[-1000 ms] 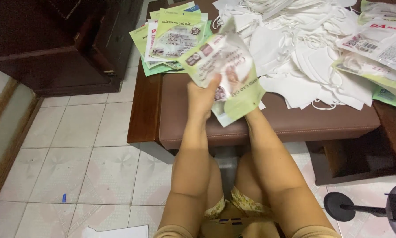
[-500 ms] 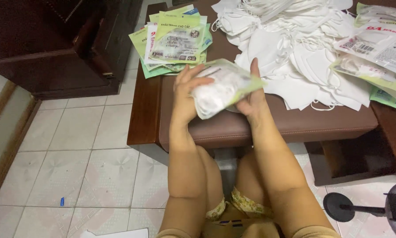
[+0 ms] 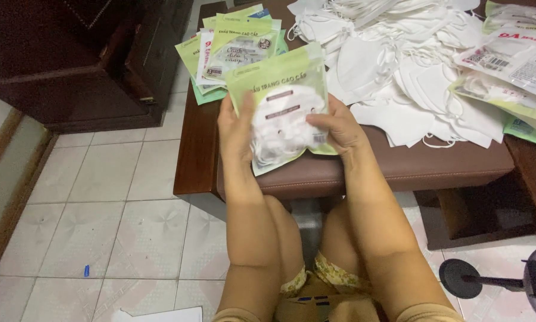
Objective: Packaging individual white face masks into pre-labeled plastic bags on a low table.
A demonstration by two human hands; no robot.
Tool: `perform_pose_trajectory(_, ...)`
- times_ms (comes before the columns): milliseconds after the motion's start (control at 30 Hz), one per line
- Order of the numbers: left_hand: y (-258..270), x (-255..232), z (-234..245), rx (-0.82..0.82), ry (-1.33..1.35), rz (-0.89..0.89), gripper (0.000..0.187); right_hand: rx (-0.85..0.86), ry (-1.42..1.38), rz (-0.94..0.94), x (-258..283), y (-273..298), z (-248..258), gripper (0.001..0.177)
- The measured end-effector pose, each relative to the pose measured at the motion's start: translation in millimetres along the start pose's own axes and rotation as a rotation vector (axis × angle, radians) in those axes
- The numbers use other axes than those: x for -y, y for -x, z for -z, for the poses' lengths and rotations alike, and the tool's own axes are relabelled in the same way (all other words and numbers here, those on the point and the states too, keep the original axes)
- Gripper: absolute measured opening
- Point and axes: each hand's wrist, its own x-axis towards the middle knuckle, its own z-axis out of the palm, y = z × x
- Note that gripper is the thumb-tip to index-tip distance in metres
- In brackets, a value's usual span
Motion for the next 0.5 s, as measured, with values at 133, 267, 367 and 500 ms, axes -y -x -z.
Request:
perform_pose_trajectory(133,12.0,-10.8,-12.0,-0.084,-0.198,-0.034,0.052,-0.02,0.046,-0.013,-16.9,-4.8,8.2,0.055)
perform_pose_trajectory(267,10.6,-12.3,-17.1,-0.122,-0.119,-0.068,0.031,-0.019,0.126,-0.011,-7.0,3.3,-10.8,0.059)
perform_pose_trajectory(367,12.6,-14.6,-16.9,-0.145,-0.091,-0.041,0.038,0.001,0.206,-0.023,-12.0,5.2,-11.3,0.065)
perform_pose_trajectory(500,11.9,-19.3,-21.0,-0.332,0.02,-0.017,0.037,0.031,0.284,-0.014,-17.0,2.6,-5.9,0.072)
